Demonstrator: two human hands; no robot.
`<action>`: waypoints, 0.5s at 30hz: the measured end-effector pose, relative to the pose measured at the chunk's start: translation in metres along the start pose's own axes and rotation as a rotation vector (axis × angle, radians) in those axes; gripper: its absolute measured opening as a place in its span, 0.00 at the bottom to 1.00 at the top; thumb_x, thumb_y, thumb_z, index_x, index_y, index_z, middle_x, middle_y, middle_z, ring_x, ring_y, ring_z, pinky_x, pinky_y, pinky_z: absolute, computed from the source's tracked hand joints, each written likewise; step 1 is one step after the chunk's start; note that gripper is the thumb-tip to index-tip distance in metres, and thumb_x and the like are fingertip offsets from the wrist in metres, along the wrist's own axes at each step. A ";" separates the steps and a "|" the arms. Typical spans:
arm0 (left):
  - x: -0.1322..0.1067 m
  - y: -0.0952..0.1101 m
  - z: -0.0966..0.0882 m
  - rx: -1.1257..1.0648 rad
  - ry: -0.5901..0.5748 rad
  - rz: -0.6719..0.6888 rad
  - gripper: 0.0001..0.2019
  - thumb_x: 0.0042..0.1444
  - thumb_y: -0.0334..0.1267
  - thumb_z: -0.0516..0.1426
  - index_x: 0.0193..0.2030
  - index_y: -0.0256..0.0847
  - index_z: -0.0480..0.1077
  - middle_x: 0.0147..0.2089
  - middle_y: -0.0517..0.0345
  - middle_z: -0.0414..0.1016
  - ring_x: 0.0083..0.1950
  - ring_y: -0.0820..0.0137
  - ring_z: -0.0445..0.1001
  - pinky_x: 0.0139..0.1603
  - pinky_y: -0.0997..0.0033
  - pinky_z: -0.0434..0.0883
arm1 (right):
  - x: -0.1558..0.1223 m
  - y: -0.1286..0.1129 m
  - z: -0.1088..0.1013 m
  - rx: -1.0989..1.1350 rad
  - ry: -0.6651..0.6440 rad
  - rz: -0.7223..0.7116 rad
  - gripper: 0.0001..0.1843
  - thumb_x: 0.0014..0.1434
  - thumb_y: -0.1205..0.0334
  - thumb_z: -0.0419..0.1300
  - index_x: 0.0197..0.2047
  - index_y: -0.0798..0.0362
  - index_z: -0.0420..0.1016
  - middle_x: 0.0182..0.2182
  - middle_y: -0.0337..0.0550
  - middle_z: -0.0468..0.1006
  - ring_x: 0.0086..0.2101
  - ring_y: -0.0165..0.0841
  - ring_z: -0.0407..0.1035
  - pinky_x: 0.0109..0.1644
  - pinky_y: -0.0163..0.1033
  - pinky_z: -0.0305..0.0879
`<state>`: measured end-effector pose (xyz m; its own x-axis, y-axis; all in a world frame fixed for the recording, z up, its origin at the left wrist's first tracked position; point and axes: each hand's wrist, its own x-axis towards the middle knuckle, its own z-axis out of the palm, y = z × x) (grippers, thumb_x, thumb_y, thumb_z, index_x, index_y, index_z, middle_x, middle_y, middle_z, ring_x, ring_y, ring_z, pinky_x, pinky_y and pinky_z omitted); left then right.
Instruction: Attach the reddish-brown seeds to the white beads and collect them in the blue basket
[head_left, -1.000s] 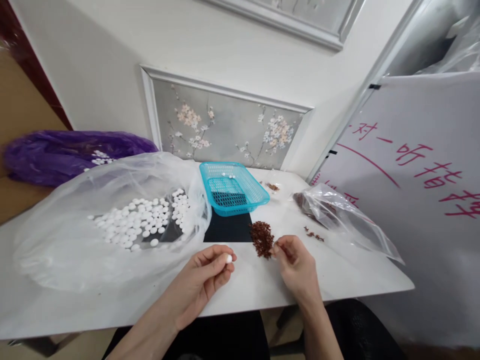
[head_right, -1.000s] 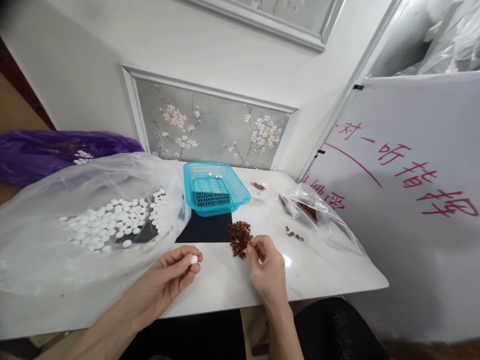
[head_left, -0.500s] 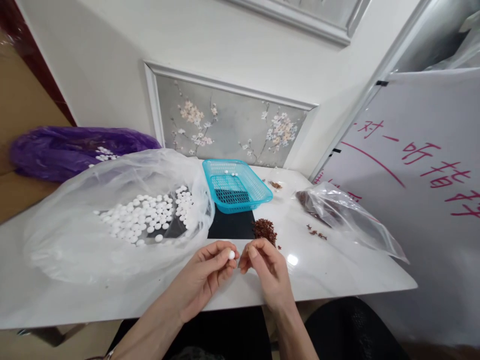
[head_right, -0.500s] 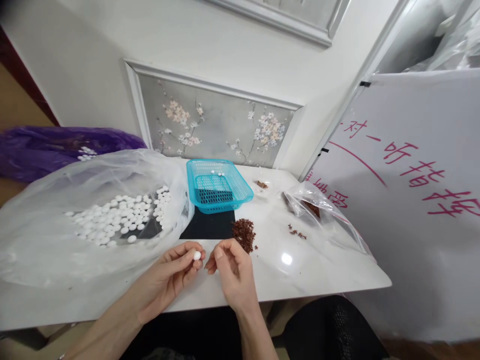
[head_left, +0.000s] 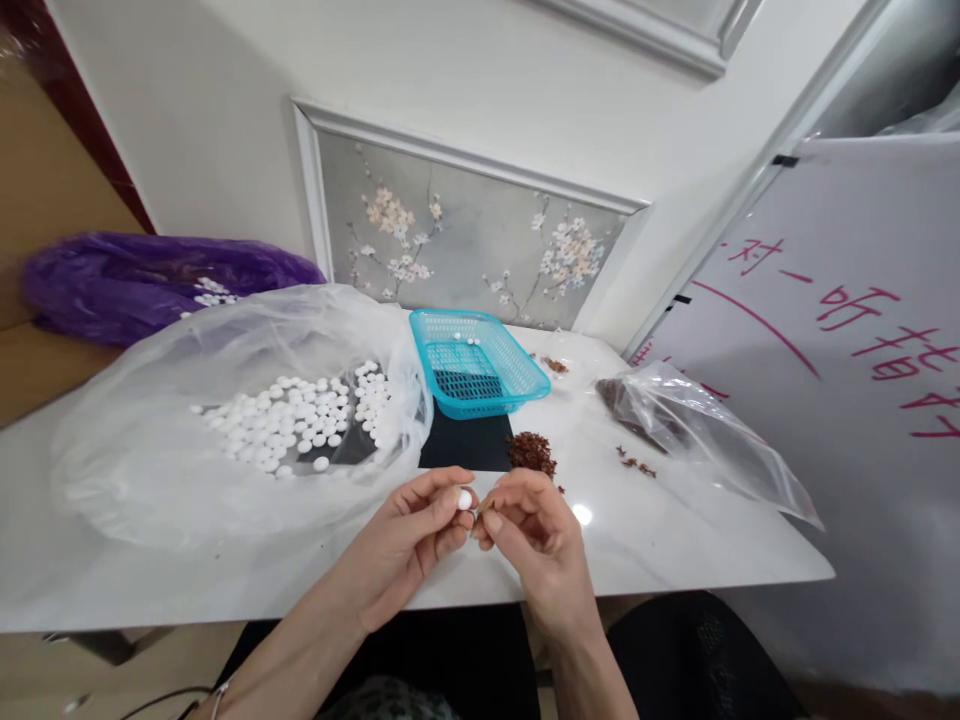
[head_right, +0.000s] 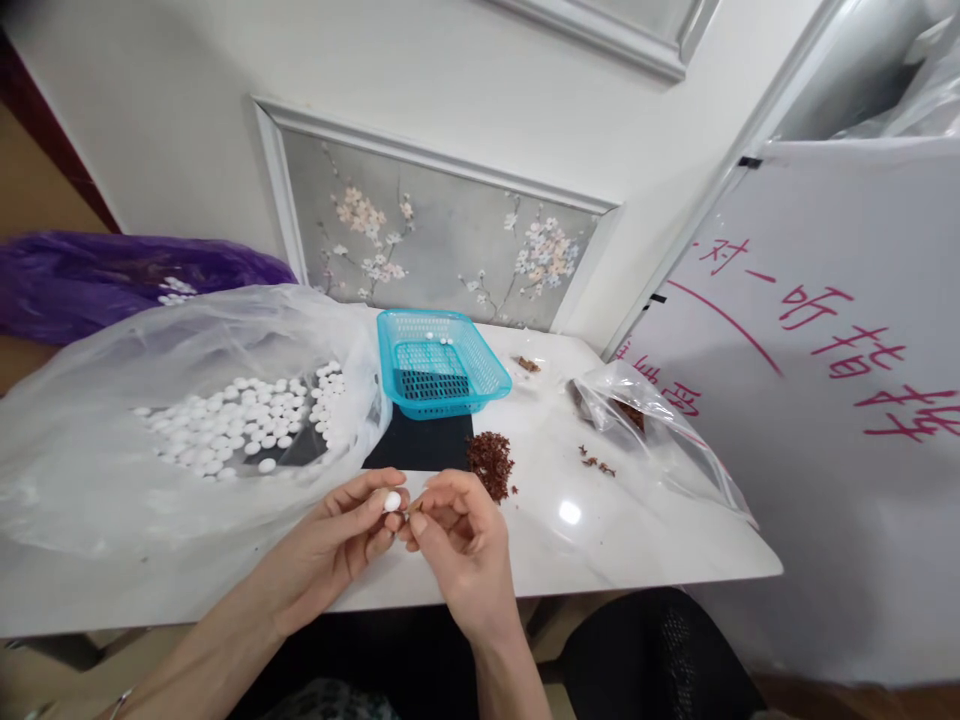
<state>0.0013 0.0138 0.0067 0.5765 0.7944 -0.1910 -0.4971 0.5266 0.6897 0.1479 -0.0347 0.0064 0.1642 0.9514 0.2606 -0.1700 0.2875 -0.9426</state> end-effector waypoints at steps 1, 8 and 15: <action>0.000 0.000 0.000 0.002 -0.003 0.004 0.06 0.53 0.30 0.61 0.39 0.37 0.75 0.33 0.60 0.75 0.32 0.80 0.73 0.39 0.82 0.73 | -0.001 -0.001 0.000 -0.017 -0.002 0.003 0.04 0.56 0.67 0.62 0.36 0.51 0.71 0.29 0.37 0.75 0.27 0.27 0.70 0.32 0.33 0.68; -0.001 0.001 0.002 0.029 -0.007 0.032 0.03 0.53 0.32 0.61 0.35 0.35 0.75 0.33 0.60 0.74 0.33 0.80 0.72 0.41 0.83 0.71 | -0.004 -0.007 0.002 -0.122 -0.041 -0.021 0.05 0.56 0.67 0.61 0.34 0.51 0.79 0.30 0.40 0.77 0.28 0.28 0.70 0.32 0.33 0.69; -0.002 0.001 0.004 0.095 -0.025 0.039 0.02 0.53 0.33 0.61 0.34 0.37 0.74 0.30 0.60 0.72 0.32 0.79 0.71 0.39 0.81 0.70 | -0.005 -0.014 0.009 -0.140 0.042 0.074 0.02 0.55 0.65 0.63 0.34 0.52 0.75 0.27 0.39 0.77 0.28 0.29 0.71 0.34 0.34 0.70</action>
<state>0.0025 0.0118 0.0107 0.5743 0.8054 -0.1463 -0.4565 0.4635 0.7595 0.1408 -0.0421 0.0199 0.1978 0.9629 0.1834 -0.0461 0.1960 -0.9795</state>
